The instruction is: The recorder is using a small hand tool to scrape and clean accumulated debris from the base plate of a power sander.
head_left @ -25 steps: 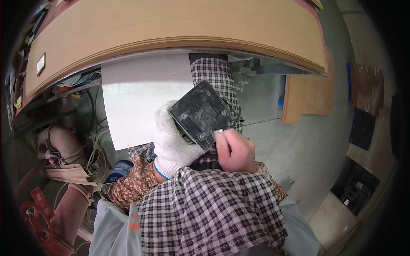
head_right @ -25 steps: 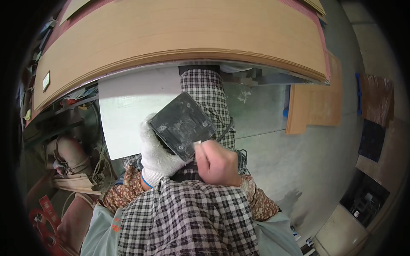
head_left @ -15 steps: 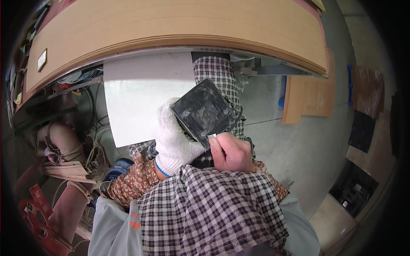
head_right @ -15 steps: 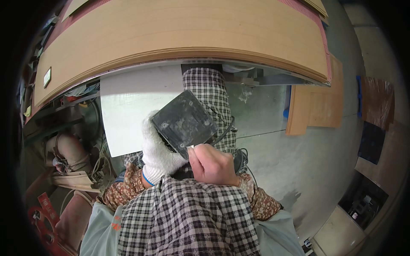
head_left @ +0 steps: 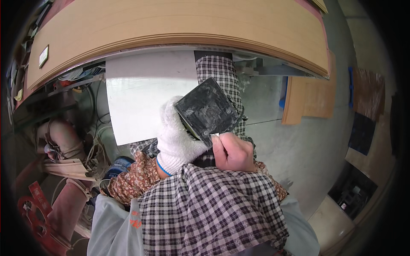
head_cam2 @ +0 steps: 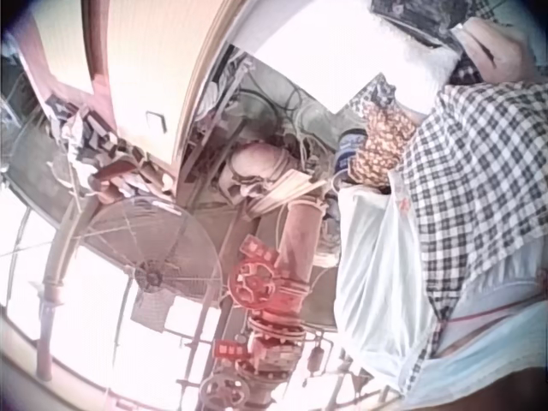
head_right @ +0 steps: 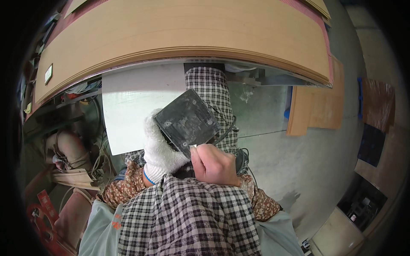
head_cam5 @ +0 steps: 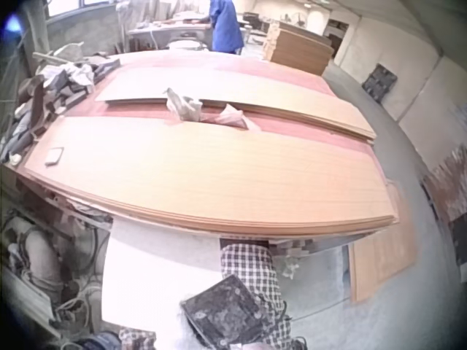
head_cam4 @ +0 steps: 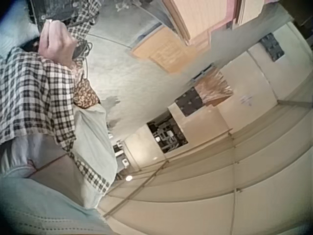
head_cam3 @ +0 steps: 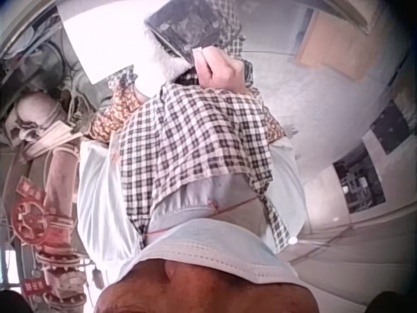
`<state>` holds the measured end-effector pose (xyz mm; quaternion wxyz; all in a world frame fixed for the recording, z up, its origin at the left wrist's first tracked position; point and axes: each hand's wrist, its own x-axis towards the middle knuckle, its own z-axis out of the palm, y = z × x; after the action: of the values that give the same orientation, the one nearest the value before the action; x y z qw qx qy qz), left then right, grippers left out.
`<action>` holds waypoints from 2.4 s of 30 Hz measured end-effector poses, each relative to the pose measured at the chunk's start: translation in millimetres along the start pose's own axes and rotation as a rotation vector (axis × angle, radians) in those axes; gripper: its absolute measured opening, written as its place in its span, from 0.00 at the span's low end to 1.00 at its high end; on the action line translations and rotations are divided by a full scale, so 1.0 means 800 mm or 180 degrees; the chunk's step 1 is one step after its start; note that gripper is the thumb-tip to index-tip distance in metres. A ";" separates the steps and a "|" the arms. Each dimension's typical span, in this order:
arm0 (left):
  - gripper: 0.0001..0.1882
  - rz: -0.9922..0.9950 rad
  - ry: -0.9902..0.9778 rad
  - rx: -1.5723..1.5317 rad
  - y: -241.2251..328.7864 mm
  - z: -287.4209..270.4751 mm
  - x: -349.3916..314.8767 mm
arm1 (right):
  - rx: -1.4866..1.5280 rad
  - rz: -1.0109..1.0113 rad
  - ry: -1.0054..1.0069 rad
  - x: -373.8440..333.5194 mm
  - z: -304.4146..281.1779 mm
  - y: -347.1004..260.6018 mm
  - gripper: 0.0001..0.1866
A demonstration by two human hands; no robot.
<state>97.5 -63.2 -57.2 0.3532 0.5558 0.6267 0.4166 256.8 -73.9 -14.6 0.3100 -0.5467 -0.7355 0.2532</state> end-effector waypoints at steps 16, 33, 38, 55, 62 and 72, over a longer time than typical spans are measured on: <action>0.52 -0.0007 -0.0080 0.0105 0.001 -0.002 0.000 | -0.0187 -0.0087 0.0006 -0.002 -0.003 0.007 0.12; 0.53 0.0306 -0.0076 0.0334 0.004 -0.003 0.002 | -0.0110 0.0021 -0.0046 -0.002 -0.003 0.006 0.15; 0.52 0.0447 -0.0065 0.0307 0.001 -0.003 0.003 | 0.0020 0.0025 0.0003 -0.002 -0.001 0.004 0.14; 0.54 0.0126 -0.0099 0.0308 0.005 -0.003 0.004 | -0.0121 0.0154 0.0006 0.000 -0.008 0.007 0.15; 0.53 -0.0061 -0.0124 -0.0056 -0.002 0.001 0.001 | -0.0041 -0.0083 -0.0101 0.008 -0.001 0.004 0.16; 0.53 0.0151 -0.0118 0.0292 0.006 -0.004 0.005 | 0.0091 0.0206 -0.0154 -0.002 -0.008 0.001 0.16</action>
<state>96.5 -59.8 -51.3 0.3289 0.5937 0.6252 0.3853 262.7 -74.7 -11.1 0.2915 -0.5594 -0.7210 0.2867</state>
